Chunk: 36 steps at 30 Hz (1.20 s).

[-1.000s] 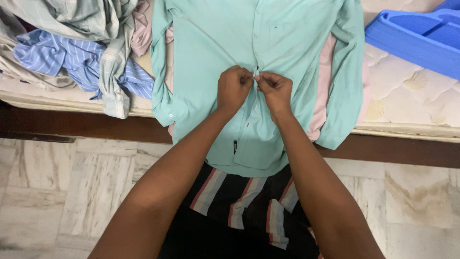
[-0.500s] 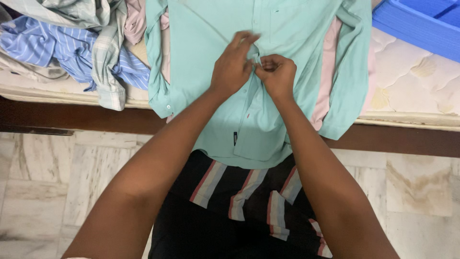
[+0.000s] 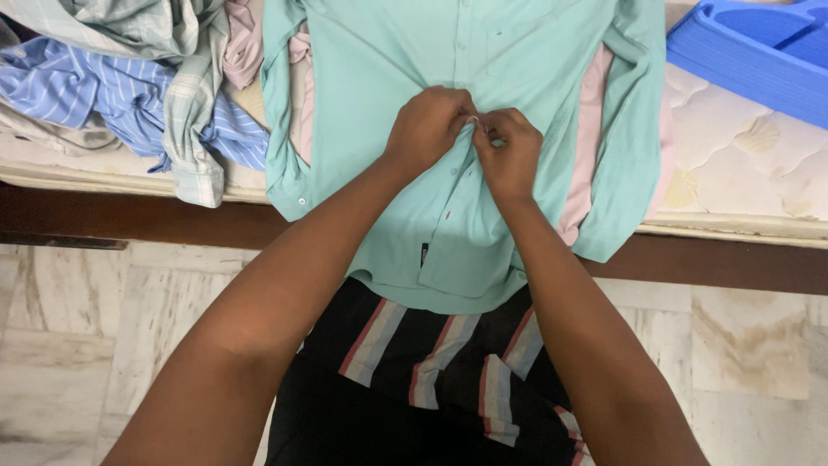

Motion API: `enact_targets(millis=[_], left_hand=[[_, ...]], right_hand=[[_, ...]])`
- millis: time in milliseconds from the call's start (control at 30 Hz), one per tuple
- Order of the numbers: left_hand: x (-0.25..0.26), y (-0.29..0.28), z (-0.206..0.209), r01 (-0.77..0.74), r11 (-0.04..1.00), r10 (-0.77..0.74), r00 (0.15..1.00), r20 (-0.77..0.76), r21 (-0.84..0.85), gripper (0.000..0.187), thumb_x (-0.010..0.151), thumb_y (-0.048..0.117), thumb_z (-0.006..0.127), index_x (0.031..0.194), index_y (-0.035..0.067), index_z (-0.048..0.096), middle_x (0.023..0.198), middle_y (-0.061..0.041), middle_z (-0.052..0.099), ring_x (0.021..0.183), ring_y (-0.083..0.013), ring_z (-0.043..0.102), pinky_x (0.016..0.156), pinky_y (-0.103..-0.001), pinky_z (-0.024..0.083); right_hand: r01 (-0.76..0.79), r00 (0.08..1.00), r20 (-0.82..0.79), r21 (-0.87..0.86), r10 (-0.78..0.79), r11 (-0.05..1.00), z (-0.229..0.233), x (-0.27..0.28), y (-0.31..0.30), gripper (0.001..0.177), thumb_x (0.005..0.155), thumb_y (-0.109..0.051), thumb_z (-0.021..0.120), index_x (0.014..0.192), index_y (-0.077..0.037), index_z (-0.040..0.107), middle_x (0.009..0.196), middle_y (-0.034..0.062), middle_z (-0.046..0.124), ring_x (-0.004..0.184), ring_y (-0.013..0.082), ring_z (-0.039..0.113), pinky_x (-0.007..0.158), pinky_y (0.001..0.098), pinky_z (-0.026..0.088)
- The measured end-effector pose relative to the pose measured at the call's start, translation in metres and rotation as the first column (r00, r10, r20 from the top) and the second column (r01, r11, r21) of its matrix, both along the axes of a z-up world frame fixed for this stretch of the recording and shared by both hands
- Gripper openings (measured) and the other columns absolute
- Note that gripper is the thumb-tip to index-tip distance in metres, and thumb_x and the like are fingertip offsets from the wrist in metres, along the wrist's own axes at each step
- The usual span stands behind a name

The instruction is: The person sits on the floor and buttons a light green shirt laid on a mattress, then buttons a plaid shirt placed on top. The person uses both hands to fasten buttons and smooths the fabric after each shirt.

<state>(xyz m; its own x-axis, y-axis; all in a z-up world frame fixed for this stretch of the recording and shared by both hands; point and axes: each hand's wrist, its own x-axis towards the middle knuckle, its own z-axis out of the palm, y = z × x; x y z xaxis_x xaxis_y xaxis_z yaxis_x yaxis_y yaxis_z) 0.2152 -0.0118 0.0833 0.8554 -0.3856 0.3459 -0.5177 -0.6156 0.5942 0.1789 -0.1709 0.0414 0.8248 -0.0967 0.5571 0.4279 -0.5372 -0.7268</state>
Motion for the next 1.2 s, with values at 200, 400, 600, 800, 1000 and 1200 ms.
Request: enact_targets(millis=[200, 400, 600, 800, 1000, 1200], left_hand=[[-0.001, 0.003, 0.004, 0.019, 0.993, -0.042, 0.98, -0.196, -0.12, 0.006, 0.094, 0.009, 0.067, 0.097, 0.007, 0.072, 0.082, -0.011, 0.072, 0.072, -0.0276, 0.068, 0.068, -0.041, 0.051], [0.011, 0.004, -0.001, 0.142, 0.979, -0.151, 0.987, -0.048, -0.148, 0.007, 0.093, 0.007, 0.067, 0.095, 0.008, 0.074, 0.086, -0.008, 0.073, 0.078, -0.0266, 0.068, 0.068, -0.04, 0.051], [0.024, 0.003, 0.001, 0.17, 0.966, -0.194, 0.975, 0.106, 0.196, 0.012, 0.088, 0.007, 0.069, 0.093, 0.012, 0.077, 0.097, -0.002, 0.067, 0.088, -0.0248, 0.068, 0.071, -0.04, 0.054], [0.026, 0.003, 0.006, 0.189, 0.96, -0.224, 0.96, 0.165, 0.207, 0.007, 0.093, 0.009, 0.069, 0.092, 0.007, 0.075, 0.101, -0.003, 0.065, 0.087, -0.0259, 0.068, 0.072, -0.041, 0.054], [0.02, 0.007, -0.001, 0.188, 0.973, -0.202, 0.975, 0.095, 0.136, 0.012, 0.098, 0.009, 0.063, 0.089, 0.007, 0.071, 0.099, -0.004, 0.063, 0.083, -0.0274, 0.067, 0.07, -0.043, 0.052], [-0.019, 0.003, -0.025, -0.038, 0.994, 0.056, 0.981, 0.187, -0.101, 0.006, 0.1, 0.01, 0.063, 0.105, 0.007, 0.065, 0.102, -0.008, 0.06, 0.085, -0.0323, 0.065, 0.071, -0.044, 0.053]], right_hand=[[-0.011, 0.999, 0.04, -0.079, 0.014, 0.997, -0.003, -0.002, -0.006, 0.01, 0.088, 0.004, 0.077, 0.098, 0.004, 0.074, 0.098, 0.0127, 0.073, 0.075, 0.0216, 0.073, 0.069, 0.0308, 0.059], [-0.029, 0.998, 0.052, -0.12, 0.036, 0.992, -0.002, 0.0, -0.008, 0.014, 0.087, 0.005, 0.076, 0.1, 0.004, 0.073, 0.103, 0.0132, 0.074, 0.078, 0.0223, 0.074, 0.068, 0.031, 0.058], [-0.062, 0.998, 0.023, -0.103, 0.065, 0.993, 0.003, 0.0, -0.013, 0.013, 0.089, 0.005, 0.075, 0.102, 0.002, 0.074, 0.103, 0.0119, 0.074, 0.08, 0.0208, 0.075, 0.068, 0.0294, 0.06], [-0.069, 0.996, 0.052, -0.148, 0.078, 0.987, 0.008, 0.002, -0.017, 0.012, 0.09, 0.004, 0.076, 0.101, 0.002, 0.074, 0.102, 0.0112, 0.073, 0.08, 0.0224, 0.073, 0.065, 0.0312, 0.058], [-0.073, 0.95, 0.23, -0.49, 0.21, 0.868, 0.009, 0.005, -0.026, 0.009, 0.092, 0.004, 0.078, 0.097, 0.001, 0.071, 0.101, 0.0098, 0.067, 0.093, 0.0277, 0.066, 0.08, 0.0378, 0.057], [-0.06, 0.998, -0.021, -0.398, 0.057, 0.915, 0.008, -0.006, -0.018, 0.03, 0.082, -0.001, 0.079, 0.108, 0.0, 0.064, 0.102, 0.0155, 0.062, 0.096, 0.0365, 0.062, 0.083, 0.045, 0.052]])
